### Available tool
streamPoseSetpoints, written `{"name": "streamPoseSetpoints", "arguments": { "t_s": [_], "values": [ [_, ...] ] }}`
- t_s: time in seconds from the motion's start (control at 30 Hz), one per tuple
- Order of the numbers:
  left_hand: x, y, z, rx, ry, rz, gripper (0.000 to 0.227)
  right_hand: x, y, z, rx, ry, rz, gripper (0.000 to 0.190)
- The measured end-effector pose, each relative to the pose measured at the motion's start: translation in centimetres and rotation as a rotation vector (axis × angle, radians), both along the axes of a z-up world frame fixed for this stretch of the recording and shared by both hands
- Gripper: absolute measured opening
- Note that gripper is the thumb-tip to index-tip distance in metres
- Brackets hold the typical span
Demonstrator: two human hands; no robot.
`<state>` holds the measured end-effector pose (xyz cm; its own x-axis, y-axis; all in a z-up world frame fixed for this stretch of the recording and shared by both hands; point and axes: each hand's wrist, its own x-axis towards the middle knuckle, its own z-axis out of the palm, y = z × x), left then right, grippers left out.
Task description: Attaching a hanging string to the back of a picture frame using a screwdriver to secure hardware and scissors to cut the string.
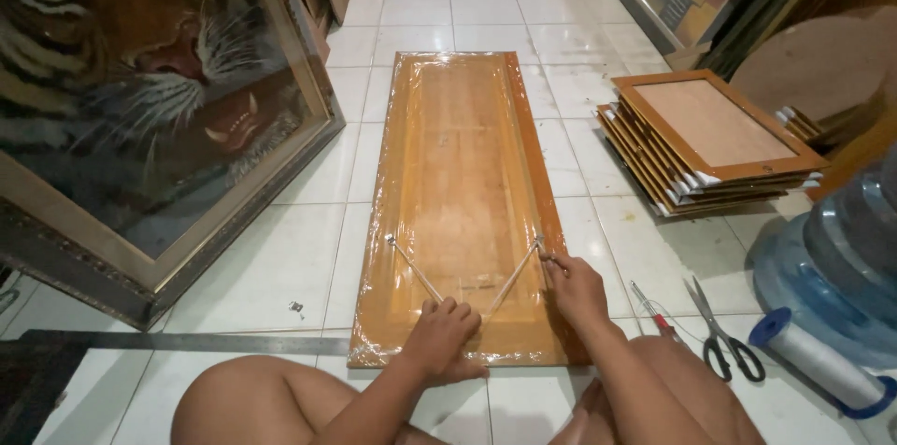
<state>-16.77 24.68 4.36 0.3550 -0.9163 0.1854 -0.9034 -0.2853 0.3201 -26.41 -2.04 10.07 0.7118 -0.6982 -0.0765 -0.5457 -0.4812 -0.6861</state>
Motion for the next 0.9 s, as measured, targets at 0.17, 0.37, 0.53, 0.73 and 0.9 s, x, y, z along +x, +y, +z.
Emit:
{"name": "streamPoseSetpoints", "arguments": {
  "t_s": [0.17, 0.37, 0.53, 0.73, 0.9],
  "values": [
    [-0.3, 0.6, -0.3, -0.074, -0.058, -0.070, 0.052, 0.4, 0.9, 0.3, 0.003, -0.033, 0.019, 0.031],
    [-0.3, 0.0, -0.4, -0.129, -0.096, -0.074, 0.049, 1.3, -0.4, -2.6, -0.053, -0.179, 0.083, 0.028],
    [-0.6, -1.3, 2.2, -0.108, 0.137, 0.040, 0.058, 2.0, -0.9, -1.5, -0.042, -0.277, 0.197, 0.031],
    [0.0, -7.5, 6.0, -0.343, 0.456, 0.286, 0.024, 3.2, -2.5, -1.5, 0.212, -0.186, 0.068, 0.031],
    [1.2, -12.9, 8.9, -0.394, 0.446, 0.233, 0.030, 3.7, -3.8, 0.2, 0.349, -0.178, -0.076, 0.025]
  ]
}}
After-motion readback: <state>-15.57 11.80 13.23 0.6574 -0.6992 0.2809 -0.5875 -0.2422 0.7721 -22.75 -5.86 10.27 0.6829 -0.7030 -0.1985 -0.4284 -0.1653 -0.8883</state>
